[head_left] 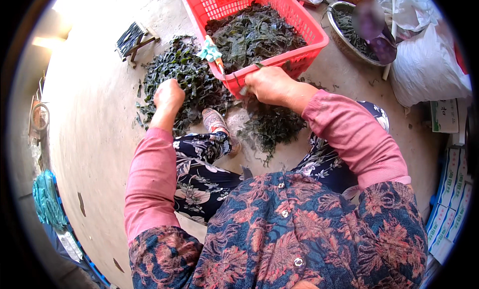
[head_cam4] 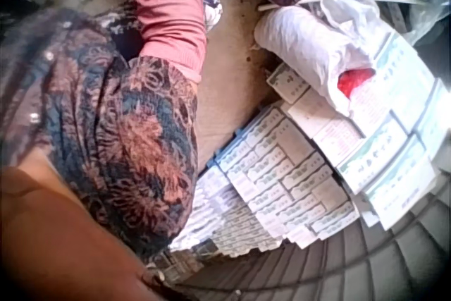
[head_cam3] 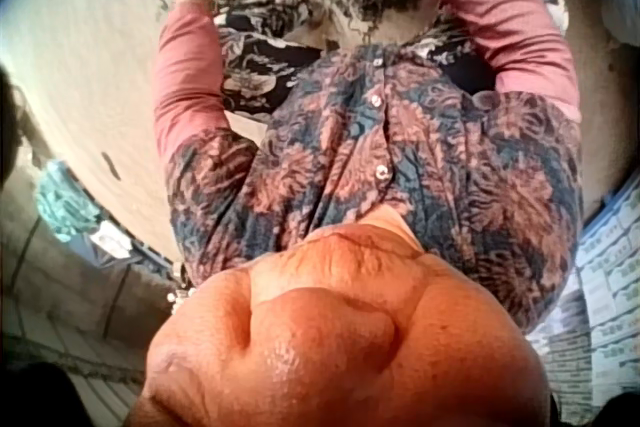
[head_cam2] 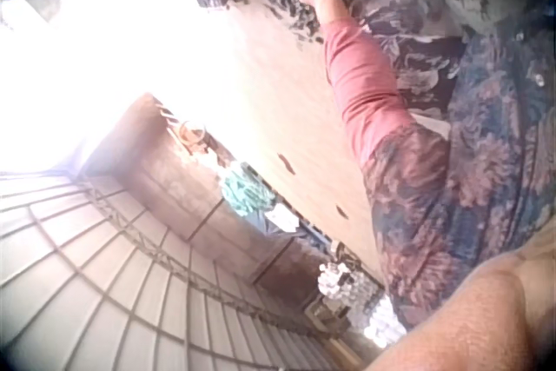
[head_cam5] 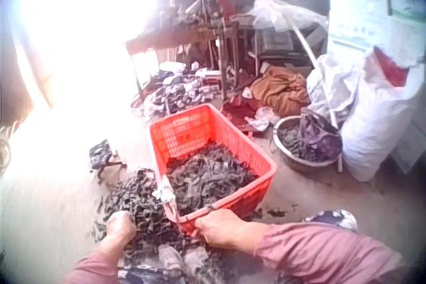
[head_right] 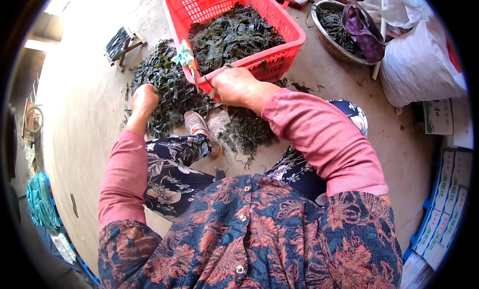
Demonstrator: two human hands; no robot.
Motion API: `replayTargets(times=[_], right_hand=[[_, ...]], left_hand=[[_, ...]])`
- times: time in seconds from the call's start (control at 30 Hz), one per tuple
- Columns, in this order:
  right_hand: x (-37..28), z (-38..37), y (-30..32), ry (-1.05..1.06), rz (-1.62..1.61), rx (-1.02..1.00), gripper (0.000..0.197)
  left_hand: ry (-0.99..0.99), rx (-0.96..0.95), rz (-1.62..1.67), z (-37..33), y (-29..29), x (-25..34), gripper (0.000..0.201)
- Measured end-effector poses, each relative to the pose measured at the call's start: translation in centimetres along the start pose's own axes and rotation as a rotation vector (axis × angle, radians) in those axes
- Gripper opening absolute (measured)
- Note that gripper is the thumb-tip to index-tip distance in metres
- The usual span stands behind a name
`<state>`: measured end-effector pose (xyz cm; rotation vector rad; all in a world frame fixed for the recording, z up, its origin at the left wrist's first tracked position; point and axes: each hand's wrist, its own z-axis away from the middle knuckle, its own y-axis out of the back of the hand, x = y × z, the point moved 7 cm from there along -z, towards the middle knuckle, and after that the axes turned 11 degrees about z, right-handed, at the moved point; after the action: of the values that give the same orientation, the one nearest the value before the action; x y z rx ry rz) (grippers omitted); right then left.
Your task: The person sorts and folds long strips of green seaweed by hand, taking them from a red plastic crate and placing them into piles on the floor.
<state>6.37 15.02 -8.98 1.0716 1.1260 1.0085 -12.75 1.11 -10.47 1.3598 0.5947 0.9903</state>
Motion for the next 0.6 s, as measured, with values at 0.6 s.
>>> replayTargets(times=[0.6], right_hand=[[-4.9, 7.8, 12.2, 0.279, -0.179, 0.939, 0.02]], left_hand=[[-0.216, -0.734, 2.204, 7.6, 4.5, 14.1, 0.023]])
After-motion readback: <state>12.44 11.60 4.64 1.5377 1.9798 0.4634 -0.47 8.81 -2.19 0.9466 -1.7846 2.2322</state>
